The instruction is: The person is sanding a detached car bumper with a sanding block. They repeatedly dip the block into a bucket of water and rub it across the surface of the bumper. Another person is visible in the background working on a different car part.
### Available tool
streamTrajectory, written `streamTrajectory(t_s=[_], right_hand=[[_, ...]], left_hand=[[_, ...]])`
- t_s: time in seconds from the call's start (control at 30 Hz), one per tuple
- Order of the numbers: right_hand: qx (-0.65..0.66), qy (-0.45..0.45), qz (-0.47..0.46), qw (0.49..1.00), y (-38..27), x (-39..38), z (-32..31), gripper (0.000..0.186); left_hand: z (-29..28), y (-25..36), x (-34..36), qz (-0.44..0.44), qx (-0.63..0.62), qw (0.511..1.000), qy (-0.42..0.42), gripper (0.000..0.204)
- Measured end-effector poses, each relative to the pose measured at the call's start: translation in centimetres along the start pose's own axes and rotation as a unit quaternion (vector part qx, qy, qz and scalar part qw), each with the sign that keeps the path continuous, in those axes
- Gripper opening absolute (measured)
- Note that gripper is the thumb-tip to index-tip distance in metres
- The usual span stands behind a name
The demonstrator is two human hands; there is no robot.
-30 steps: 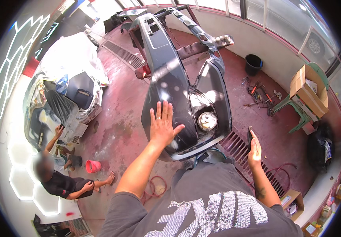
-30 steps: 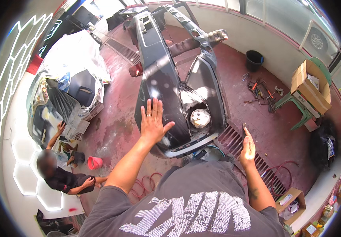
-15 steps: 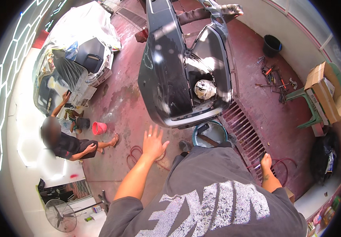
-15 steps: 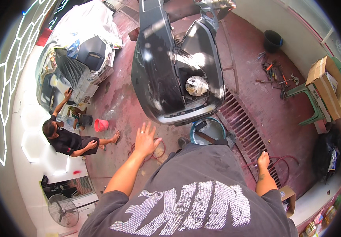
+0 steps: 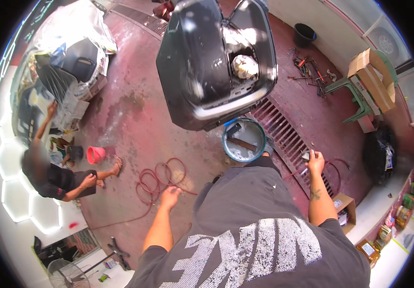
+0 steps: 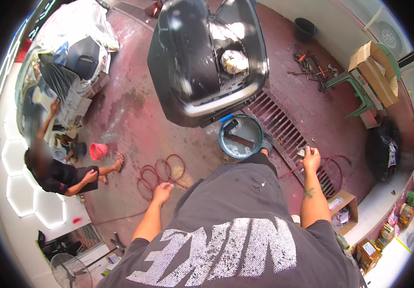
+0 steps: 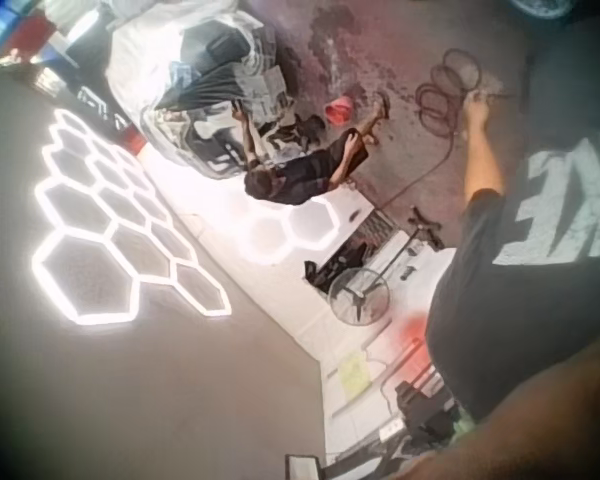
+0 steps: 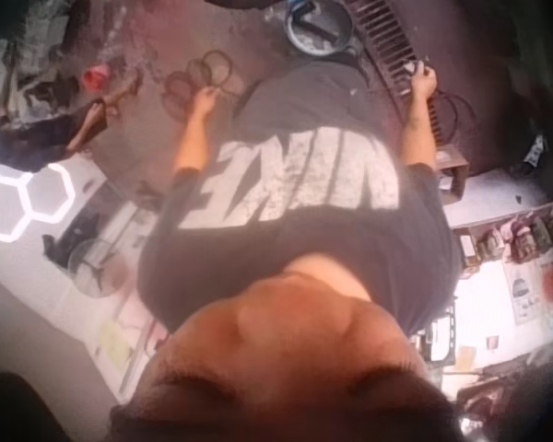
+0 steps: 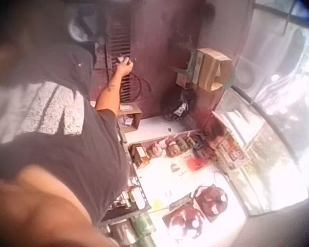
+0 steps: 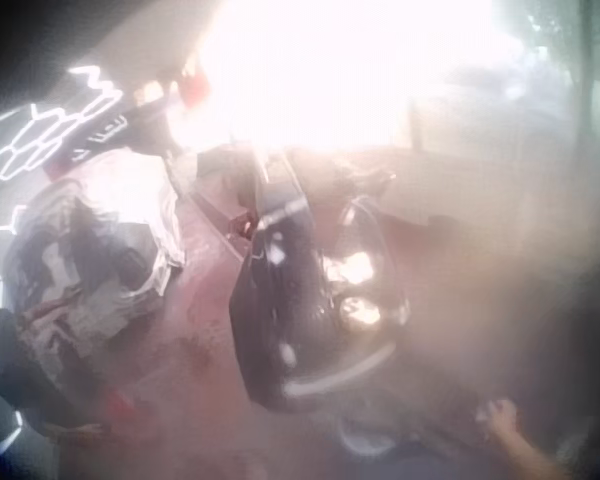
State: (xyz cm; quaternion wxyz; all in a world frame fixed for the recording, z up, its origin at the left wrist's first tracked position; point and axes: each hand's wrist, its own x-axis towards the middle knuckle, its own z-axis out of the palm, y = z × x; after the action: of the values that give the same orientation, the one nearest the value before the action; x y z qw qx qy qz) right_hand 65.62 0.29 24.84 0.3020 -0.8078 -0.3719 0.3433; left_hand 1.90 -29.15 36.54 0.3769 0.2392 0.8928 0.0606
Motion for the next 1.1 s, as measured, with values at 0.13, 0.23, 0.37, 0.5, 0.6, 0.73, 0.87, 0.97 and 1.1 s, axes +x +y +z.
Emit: streamTrajectory(t_s=[0.13, 0.23, 0.37, 0.5, 0.6, 0.73, 0.87, 0.97, 1.1], right_hand=[[0.156, -0.078, 0.029, 0.984, -3.2, -4.5, 1.0, 0.027], [0.170, -0.146, 0.041, 0.974, -5.2, -8.3, 1.7, 0.041], [0.186, -0.213, 0.038, 0.959, -7.2, -13.6, 3.5, 0.060], [0.228, -0.296, 0.058, 0.926, -8.3, -16.2, 4.4, 0.059], [0.193, -0.312, 0.099, 0.925, -8.9, -16.0, 5.2, 0.056], [0.056, -0.343, 0.087, 0.934, -8.0, -13.5, 10.7, 0.063], [0.030, -0.386, 0.134, 0.912, -10.0, -12.9, 16.3, 0.067], [-0.099, -0.377, 0.047, 0.920, -6.2, -11.3, 20.4, 0.064], [-0.386, -0.416, -0.192, 0.801, -1.5, -6.1, 19.4, 0.057]], left_hand=[[0.9, -6.0, 0.8, 0.001, -0.041, 0.999, -0.002, 0.053], [1.8, -10.0, 0.1, -0.028, 0.009, 0.998, -0.056, 0.051], [1.9, -13.2, 0.7, -0.056, 0.059, 0.991, -0.102, 0.049], [1.9, -11.4, 2.2, -0.027, -0.035, 0.997, -0.055, 0.050], [0.1, -4.7, 0.0, 0.012, -0.076, 0.997, -0.028, 0.049], [-1.0, -1.5, -4.0, 0.016, -0.076, 0.997, -0.010, 0.049], [-0.4, -4.0, -9.7, -0.017, -0.083, 0.996, 0.020, 0.048], [-0.1, -6.5, -14.8, -0.068, -0.073, 0.994, 0.038, 0.049], [3.4, -11.8, -22.2, -0.163, -0.136, 0.975, 0.072, 0.048]])
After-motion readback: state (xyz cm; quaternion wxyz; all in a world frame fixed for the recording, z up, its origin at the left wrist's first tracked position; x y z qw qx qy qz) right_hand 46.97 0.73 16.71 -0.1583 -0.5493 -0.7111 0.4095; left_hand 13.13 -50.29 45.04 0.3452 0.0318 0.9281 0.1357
